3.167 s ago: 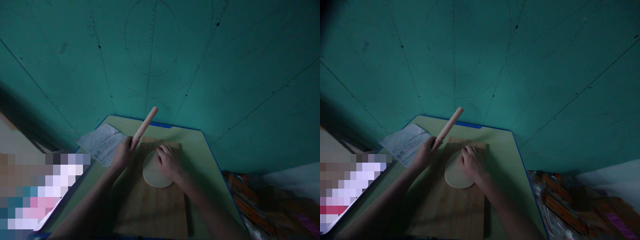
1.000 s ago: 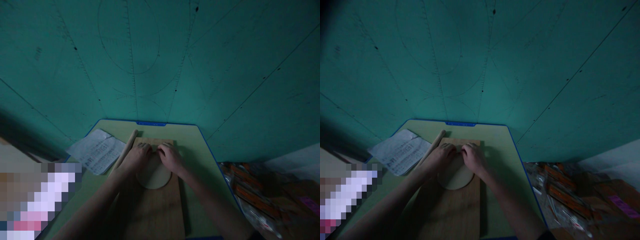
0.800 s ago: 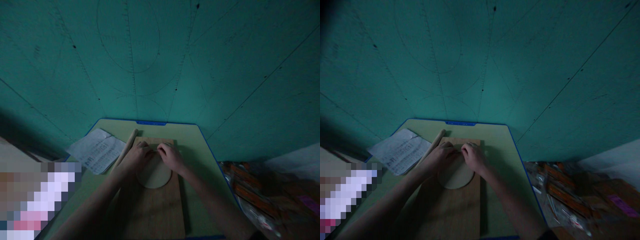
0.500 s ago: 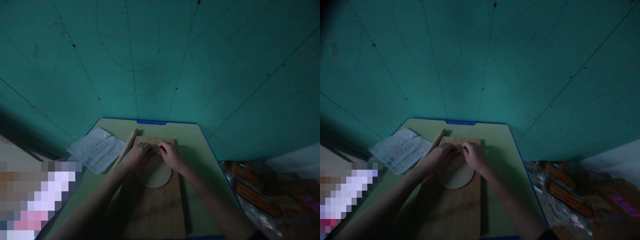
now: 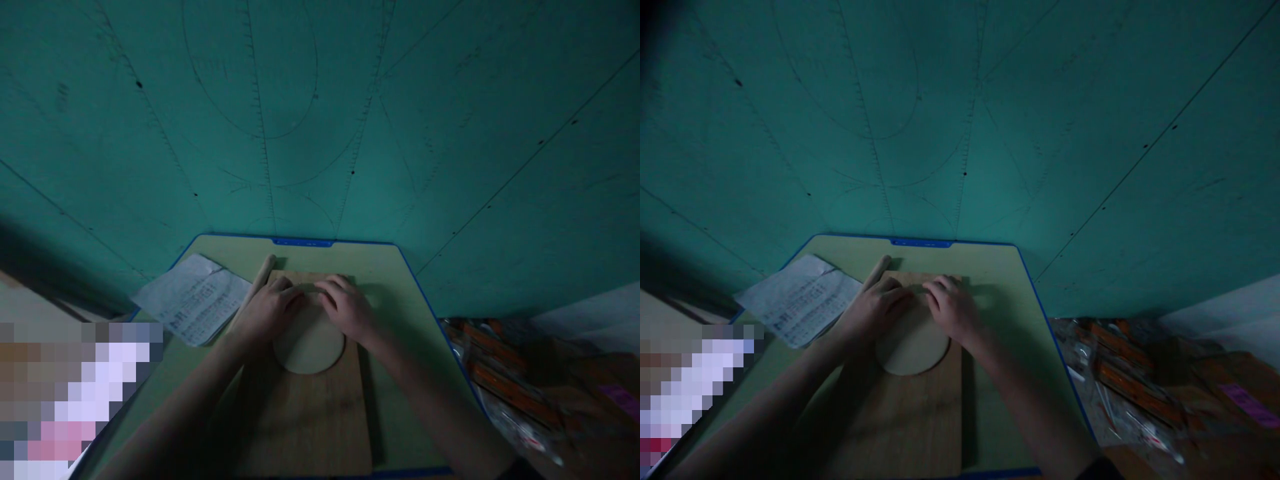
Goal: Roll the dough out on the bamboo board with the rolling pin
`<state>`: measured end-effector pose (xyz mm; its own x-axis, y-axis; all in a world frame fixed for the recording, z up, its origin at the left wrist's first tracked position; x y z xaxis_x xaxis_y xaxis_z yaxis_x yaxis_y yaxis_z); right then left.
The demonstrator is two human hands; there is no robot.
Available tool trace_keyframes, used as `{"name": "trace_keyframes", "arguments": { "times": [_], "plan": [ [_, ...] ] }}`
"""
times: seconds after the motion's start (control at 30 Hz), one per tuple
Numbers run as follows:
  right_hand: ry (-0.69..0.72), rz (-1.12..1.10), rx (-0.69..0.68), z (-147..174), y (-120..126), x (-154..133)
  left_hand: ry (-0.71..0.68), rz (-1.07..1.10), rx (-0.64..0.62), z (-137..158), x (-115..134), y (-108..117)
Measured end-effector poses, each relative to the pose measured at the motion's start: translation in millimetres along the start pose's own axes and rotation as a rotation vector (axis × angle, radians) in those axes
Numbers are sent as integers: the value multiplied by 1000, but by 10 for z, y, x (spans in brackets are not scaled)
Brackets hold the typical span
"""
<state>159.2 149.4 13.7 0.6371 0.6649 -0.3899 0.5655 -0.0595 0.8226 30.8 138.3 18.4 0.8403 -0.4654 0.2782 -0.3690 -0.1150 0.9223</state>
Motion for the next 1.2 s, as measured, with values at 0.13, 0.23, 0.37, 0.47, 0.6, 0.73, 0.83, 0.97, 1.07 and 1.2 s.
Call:
{"name": "trace_keyframes", "arguments": {
  "times": [0.13, 0.23, 0.37, 0.47, 0.6, 0.73, 0.83, 0.97, 1.07, 1.2],
  "plan": [
    [58, 92, -84, -9, -49, -91, -21, -12, -79, 8, 47, -55],
    [77, 136, -102, -24, -64, -116, -5, -8, -93, -16, 15, -96],
    [110, 128, -111, -14, -76, -114, -6, 28, -126, -34, -52, -150],
    [105, 95, -118, 15, -83, -76, -14, 53, -121, -35, -71, -127],
    [120, 42, -89, 40, -51, -76, -54, 8, -88, -22, -26, -62],
    [118, 50, -126, 36, -78, -81, -21, -2, -106, -12, -45, -77],
    [47, 12, -135, 25, -101, -12, 30, 46, -154, -15, -103, -124],
    [-77, -87, -152, 27, -132, 116, 55, 33, -195, -33, -142, -149],
    [-114, -116, -173, 34, -134, 152, 13, -58, -162, -44, -96, -116],
    [-74, -42, -170, 27, -102, 79, -21, -190, -71, -34, 5, -54]
  ]
}}
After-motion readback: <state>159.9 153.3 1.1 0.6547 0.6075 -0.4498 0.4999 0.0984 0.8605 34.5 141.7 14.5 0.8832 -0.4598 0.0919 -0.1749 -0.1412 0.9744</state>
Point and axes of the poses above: each hand's wrist, its own z-axis away from the middle knuckle, its own y-axis out of the back of the hand, x = y × z, the point moved 8 cm from there along -z, towards the middle knuckle, and after that the axes turned 6 degrees about y, right-handed, at the moved point
